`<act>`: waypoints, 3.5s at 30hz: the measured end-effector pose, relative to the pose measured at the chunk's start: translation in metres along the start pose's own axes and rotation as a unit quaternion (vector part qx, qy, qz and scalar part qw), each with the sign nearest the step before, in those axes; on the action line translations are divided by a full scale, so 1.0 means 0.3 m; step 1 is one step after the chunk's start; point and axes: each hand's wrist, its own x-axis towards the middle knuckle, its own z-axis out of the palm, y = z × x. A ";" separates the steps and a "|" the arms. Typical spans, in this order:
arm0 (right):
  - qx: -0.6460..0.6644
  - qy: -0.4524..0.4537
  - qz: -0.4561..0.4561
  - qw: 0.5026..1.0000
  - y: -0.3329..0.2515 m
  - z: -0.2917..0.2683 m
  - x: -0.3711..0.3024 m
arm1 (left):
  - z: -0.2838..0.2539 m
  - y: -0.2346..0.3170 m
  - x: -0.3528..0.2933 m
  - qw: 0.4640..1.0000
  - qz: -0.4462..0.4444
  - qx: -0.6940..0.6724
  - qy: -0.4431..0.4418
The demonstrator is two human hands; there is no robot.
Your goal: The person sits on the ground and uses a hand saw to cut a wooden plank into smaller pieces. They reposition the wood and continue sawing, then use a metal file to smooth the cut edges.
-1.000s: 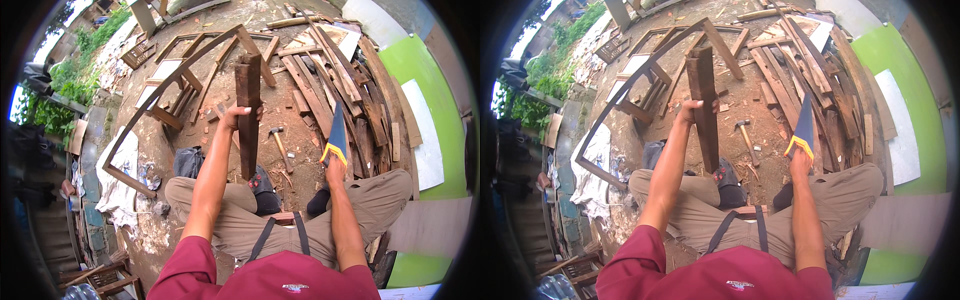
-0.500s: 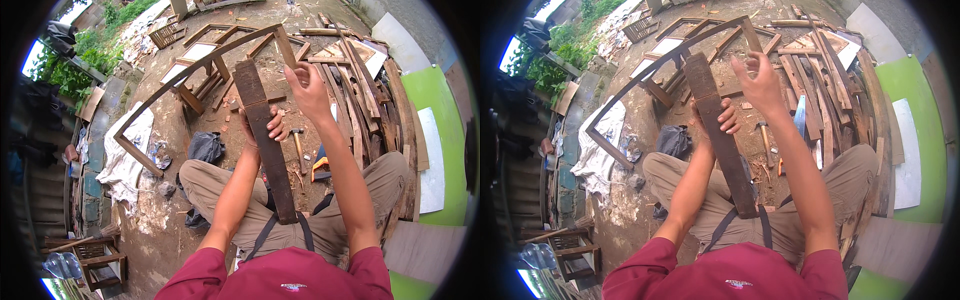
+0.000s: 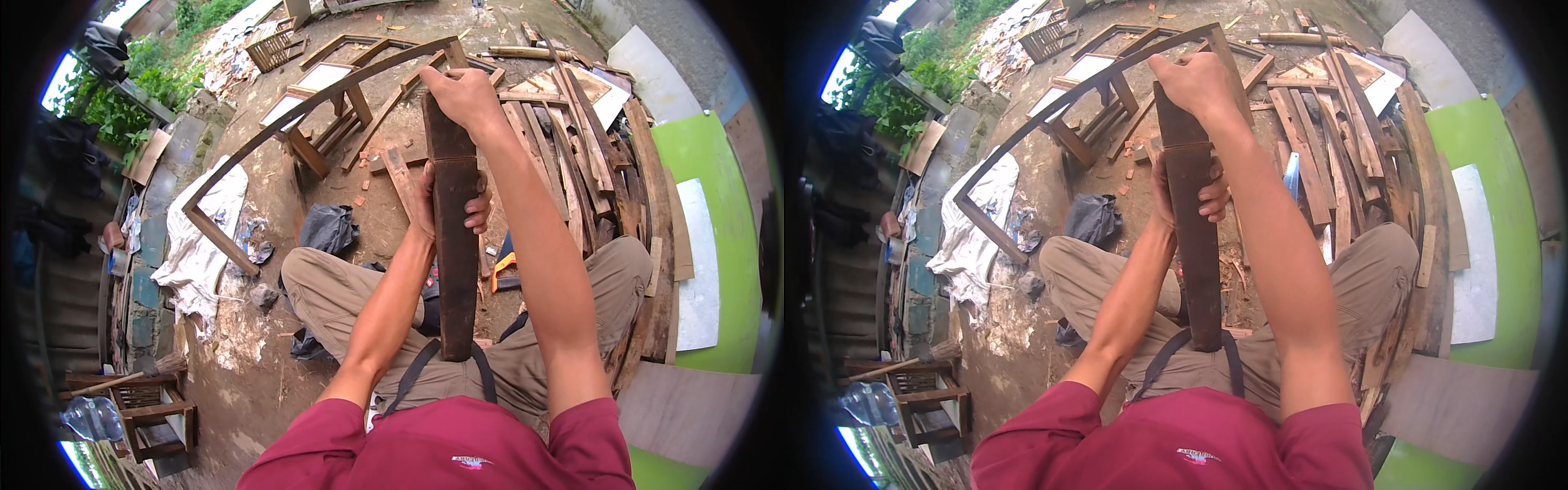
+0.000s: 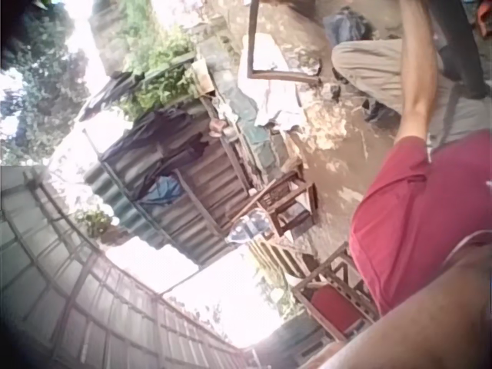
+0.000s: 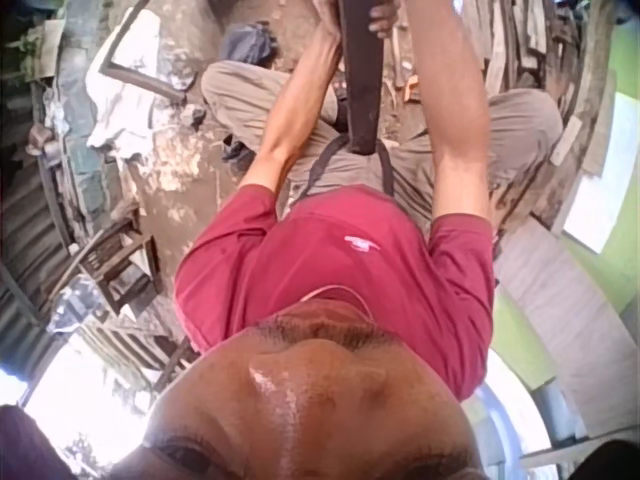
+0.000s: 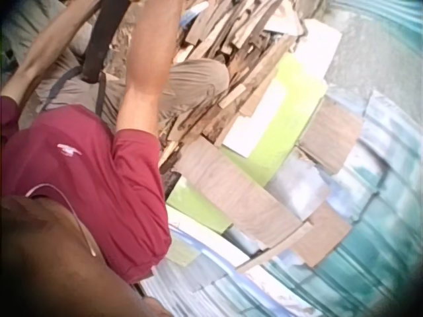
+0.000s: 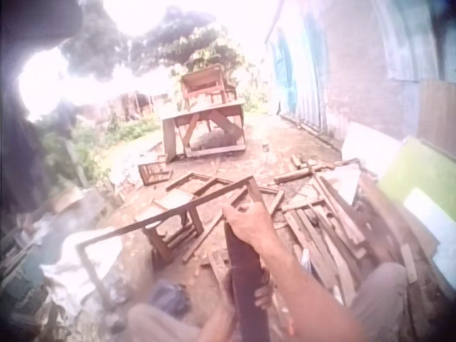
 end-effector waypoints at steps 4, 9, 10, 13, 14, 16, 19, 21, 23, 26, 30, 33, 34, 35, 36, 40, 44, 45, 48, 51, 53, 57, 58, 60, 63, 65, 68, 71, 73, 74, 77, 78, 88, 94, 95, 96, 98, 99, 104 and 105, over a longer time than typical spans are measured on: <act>0.010 0.003 -0.001 1.000 0.016 -0.019 0.005 | -0.010 -0.012 0.005 0.999 -0.011 0.029 -0.030; 0.033 -0.003 0.026 0.999 -0.001 -0.054 -0.012 | -0.011 -0.017 0.005 0.998 -0.019 0.047 -0.022; 0.040 -0.001 0.030 0.999 -0.002 -0.057 -0.013 | -0.009 -0.020 0.004 0.998 -0.019 0.055 -0.015; 0.045 -0.008 0.038 0.998 -0.028 -0.082 -0.035 | 0.002 -0.021 0.004 0.998 -0.016 0.064 -0.009; 0.044 -0.012 0.040 0.998 -0.036 -0.091 -0.041 | 0.011 -0.023 0.004 0.997 -0.013 0.073 0.018; 0.053 0.010 0.026 0.998 -0.016 -0.098 -0.042 | 0.037 -0.034 0.018 0.994 -0.010 0.089 0.069; 0.051 0.039 0.002 0.998 -0.048 -0.117 -0.076 | 0.079 -0.047 0.003 0.988 0.006 0.130 0.079; 0.059 0.047 -0.014 0.997 -0.061 -0.129 -0.092 | 0.087 -0.044 0.009 0.985 0.015 0.150 0.087; 0.083 0.044 -0.027 0.995 -0.055 -0.143 -0.090 | 0.104 -0.048 0.013 0.976 0.033 0.182 0.118; 0.063 0.069 -0.026 0.995 -0.033 -0.163 -0.065 | 0.136 -0.041 0.028 0.944 0.053 0.267 0.186; 0.013 0.108 0.017 0.994 0.045 -0.229 0.018 | 0.198 -0.031 0.081 0.857 0.005 0.427 0.288; -0.014 0.143 0.034 0.989 0.071 -0.222 0.050 | 0.193 -0.045 0.104 0.808 0.023 0.457 0.371; -0.034 0.153 0.049 0.986 0.100 -0.239 0.071 | 0.192 -0.055 0.121 0.805 0.025 0.461 0.373; -0.032 0.162 0.057 0.985 0.135 -0.260 0.084 | 0.188 -0.064 0.138 0.801 0.027 0.466 0.374; -0.027 0.166 0.064 0.984 0.155 -0.271 0.089 | 0.186 -0.064 0.149 0.791 0.029 0.488 0.368; -0.045 0.162 0.103 0.980 0.211 -0.327 0.079 | 0.156 -0.078 0.178 0.787 -0.022 0.507 0.351; 0.026 0.166 0.065 0.984 0.194 -0.451 0.070 | 0.113 -0.061 0.277 0.781 -0.037 0.532 0.326; 0.053 0.167 0.070 0.982 0.165 -0.503 0.069 | 0.111 -0.039 0.326 0.760 -0.041 0.571 0.309; -0.034 0.278 -0.053 0.958 0.255 -0.708 0.099 | 0.099 0.045 0.466 0.648 -0.131 0.689 0.297; -0.118 0.345 -0.016 0.931 0.553 -0.812 -0.006 | -0.179 0.092 0.552 0.491 -0.219 0.804 0.253; -0.120 0.314 0.083 0.938 0.914 -0.756 -0.179 | -0.393 0.076 0.546 0.411 -0.259 0.846 0.220; -0.244 -0.058 0.360 0.898 1.394 -0.478 -0.789 | -0.631 -0.036 0.406 0.411 -0.387 0.817 0.120; -0.252 -0.082 0.401 0.877 1.431 -0.404 -0.895 | -0.715 -0.049 0.331 0.402 -0.392 0.821 0.108; -0.266 -0.037 0.469 0.842 1.404 -0.283 -1.000 | -0.808 -0.061 0.210 0.403 -0.423 0.803 0.116; -0.185 -0.032 0.484 0.855 1.405 -0.188 -1.011 | -0.894 -0.084 0.090 0.461 -0.477 0.733 0.150; -0.222 -0.018 0.470 0.854 1.458 -0.153 -1.018 | -0.937 -0.110 0.075 0.489 -0.480 0.706 0.178; -0.224 -0.005 0.533 0.816 1.483 -0.114 -0.981 | -0.972 -0.126 0.073 0.484 -0.491 0.701 0.180; -0.223 0.041 0.564 0.794 1.476 -0.075 -0.959 | -0.996 -0.122 0.101 0.505 -0.487 0.689 0.184; -0.199 0.108 0.544 0.808 1.456 -0.063 -0.959 | -1.002 -0.111 0.115 0.524 -0.479 0.681 0.180; -0.164 0.130 0.545 0.812 1.452 -0.077 -0.960 | -1.019 -0.116 0.149 0.533 -0.472 0.681 0.172; -0.116 0.233 0.492 0.831 1.421 -0.132 -0.999 | -1.028 -0.153 0.263 0.553 -0.453 0.682 0.158; -0.072 0.221 0.462 0.856 1.399 -0.168 -1.003 | -1.046 -0.147 0.310 0.542 -0.458 0.687 0.159; 0.114 0.242 0.517 0.813 0.590 -0.585 -0.884 | -1.202 -0.236 0.489 0.517 -0.413 0.729 0.176; -0.013 0.238 0.422 0.875 0.444 -0.725 -0.988 | -1.068 -0.335 0.434 0.375 -0.364 0.777 0.352; -0.016 0.229 0.410 0.883 0.474 -0.707 -0.973 | -1.063 -0.331 0.431 0.380 -0.363 0.774 0.352; -0.021 0.218 0.397 0.891 0.515 -0.676 -0.940 | -1.050 -0.325 0.429 0.386 -0.363 0.770 0.355; -0.079 0.193 0.338 0.918 0.621 -0.594 -0.845 | -1.054 -0.313 0.438 0.394 -0.363 0.763 0.362; -0.128 0.179 0.293 0.930 0.678 -0.538 -0.799 | -1.061 -0.305 0.438 0.393 -0.369 0.760 0.363; -0.074 0.184 0.311 0.930 0.933 -0.437 -0.745 | -1.077 -0.299 0.476 0.390 -0.410 0.746 0.351; -0.085 0.176 0.302 0.933 0.940 -0.429 -0.736 | -1.087 -0.290 0.477 0.388 -0.418 0.744 0.348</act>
